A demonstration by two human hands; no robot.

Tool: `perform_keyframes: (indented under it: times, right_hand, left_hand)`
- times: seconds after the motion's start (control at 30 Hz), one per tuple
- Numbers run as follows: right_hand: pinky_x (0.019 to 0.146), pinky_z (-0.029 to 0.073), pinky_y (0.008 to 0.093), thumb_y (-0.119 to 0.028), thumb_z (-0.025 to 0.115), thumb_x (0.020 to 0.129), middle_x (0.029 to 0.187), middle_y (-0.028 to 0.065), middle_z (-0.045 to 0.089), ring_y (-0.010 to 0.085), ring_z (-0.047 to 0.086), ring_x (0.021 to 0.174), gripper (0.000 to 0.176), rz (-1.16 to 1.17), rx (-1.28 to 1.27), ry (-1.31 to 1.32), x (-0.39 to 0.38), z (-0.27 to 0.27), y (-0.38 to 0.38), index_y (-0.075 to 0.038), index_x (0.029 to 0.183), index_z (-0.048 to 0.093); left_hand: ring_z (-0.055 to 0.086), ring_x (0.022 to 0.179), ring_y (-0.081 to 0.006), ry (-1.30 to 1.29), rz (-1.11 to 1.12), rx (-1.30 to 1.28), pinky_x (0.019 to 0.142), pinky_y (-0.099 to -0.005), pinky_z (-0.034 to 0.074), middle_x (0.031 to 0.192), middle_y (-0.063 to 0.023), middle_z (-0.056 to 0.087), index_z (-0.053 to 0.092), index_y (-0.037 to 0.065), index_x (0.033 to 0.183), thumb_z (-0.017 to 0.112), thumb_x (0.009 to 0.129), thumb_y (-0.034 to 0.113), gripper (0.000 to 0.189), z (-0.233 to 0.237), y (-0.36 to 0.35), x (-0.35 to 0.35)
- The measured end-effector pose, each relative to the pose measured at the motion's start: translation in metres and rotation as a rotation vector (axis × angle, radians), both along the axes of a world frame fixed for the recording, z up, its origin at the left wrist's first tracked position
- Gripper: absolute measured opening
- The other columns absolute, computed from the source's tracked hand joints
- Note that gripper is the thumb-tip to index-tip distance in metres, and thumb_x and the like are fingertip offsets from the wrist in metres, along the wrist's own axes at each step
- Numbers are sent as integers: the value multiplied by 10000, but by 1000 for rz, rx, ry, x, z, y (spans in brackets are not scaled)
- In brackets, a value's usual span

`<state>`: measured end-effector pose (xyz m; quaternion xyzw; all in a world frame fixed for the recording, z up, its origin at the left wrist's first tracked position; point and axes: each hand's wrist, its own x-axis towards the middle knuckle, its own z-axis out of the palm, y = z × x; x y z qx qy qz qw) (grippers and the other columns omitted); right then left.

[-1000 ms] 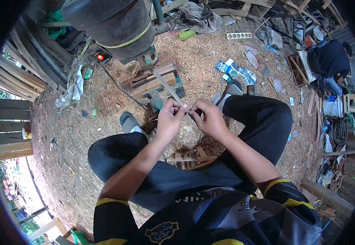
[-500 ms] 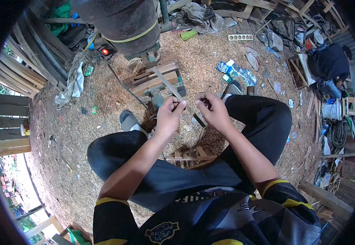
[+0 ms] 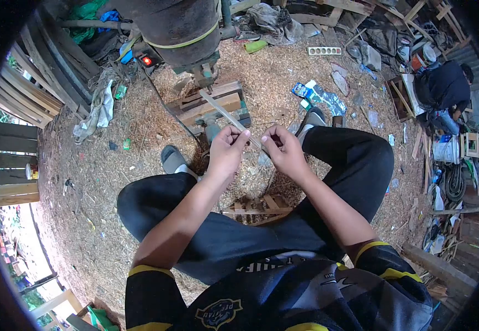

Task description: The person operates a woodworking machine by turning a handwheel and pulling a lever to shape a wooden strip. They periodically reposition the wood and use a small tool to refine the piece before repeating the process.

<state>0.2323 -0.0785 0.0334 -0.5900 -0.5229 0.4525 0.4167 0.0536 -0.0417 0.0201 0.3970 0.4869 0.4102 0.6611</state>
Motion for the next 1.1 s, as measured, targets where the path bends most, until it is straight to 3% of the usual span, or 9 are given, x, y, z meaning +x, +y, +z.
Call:
perform_keyframes:
  times: [0.1, 0.2, 0.37, 0.47, 0.7, 0.8, 0.83, 0.93, 1.1]
  right_hand:
    - [732, 491, 307, -127, 616, 1011, 899, 86, 636, 124, 592, 825, 135, -100, 212, -24, -4, -15, -5, 4, 1002, 586]
    - [708, 479, 285, -135, 579, 1040, 921, 62, 621, 103, 584, 819, 135, -235, 256, 322, -1, -13, -2, -2, 1017, 574]
    - [714, 494, 291, -198, 680, 991, 854, 54, 657, 120, 616, 798, 207, -66, 91, 11, 14, -8, 2, 2, 950, 644]
    - [739, 508, 305, -191, 722, 948, 884, 80, 682, 149, 643, 819, 201, 69, 182, -28, 4, 3, 1, 2, 951, 664]
    - [797, 508, 408, -99, 700, 879, 912, 149, 658, 348, 656, 883, 96, 170, 347, -211, 0, 7, -2, -23, 911, 651]
    - [764, 488, 444, -74, 689, 848, 897, 152, 630, 371, 628, 862, 83, 196, 428, -353, 0, 16, -5, -30, 873, 623]
    - [738, 494, 405, -8, 707, 835, 877, 155, 623, 366, 632, 840, 99, 230, 531, -393, 1, 14, -3, -7, 873, 616]
    - [745, 497, 396, -41, 677, 909, 870, 126, 623, 298, 639, 818, 94, 209, 669, -483, 0, 22, -4, -5, 887, 592]
    - [753, 494, 345, -170, 567, 1041, 897, 108, 621, 192, 606, 790, 164, -82, 304, 132, 12, 10, 4, -12, 1008, 534]
  left_hand:
    - [589, 783, -61, -8, 48, 65, 711, -219, 446, 894, -8, 675, 617, 47, 1009, 674, 1016, 151, 118, -1, -6, 7]
    - [577, 774, -49, 39, 56, -16, 695, -217, 437, 879, 4, 660, 610, 56, 995, 669, 1018, 146, 110, 6, -6, -3]
    - [570, 764, -44, -44, 80, 77, 691, -222, 440, 854, 16, 638, 600, 59, 994, 660, 1022, 135, 101, 20, -13, -2]
    - [579, 773, -45, -36, 99, 123, 697, -228, 447, 863, 12, 647, 599, 56, 997, 651, 1028, 127, 93, 14, -14, -9]
    - [602, 805, -57, -36, 119, 178, 729, -237, 460, 895, -7, 674, 609, 47, 987, 648, 1028, 116, 89, 9, -14, -14]
    - [608, 805, -65, -21, 137, 124, 746, -249, 462, 894, 2, 680, 620, 68, 992, 663, 1023, 155, 102, 15, -14, -11]
    - [603, 802, -71, -26, 153, 53, 736, -251, 453, 885, 0, 672, 629, 58, 987, 669, 1019, 153, 108, 20, -14, -10]
    - [589, 791, -83, -34, 191, -109, 711, -251, 432, 865, -4, 658, 650, 38, 974, 684, 1008, 154, 125, 29, -15, -10]
    - [574, 760, -79, 5, 205, -51, 679, -251, 423, 841, 2, 654, 655, 43, 965, 696, 1000, 166, 134, 17, -11, -15]
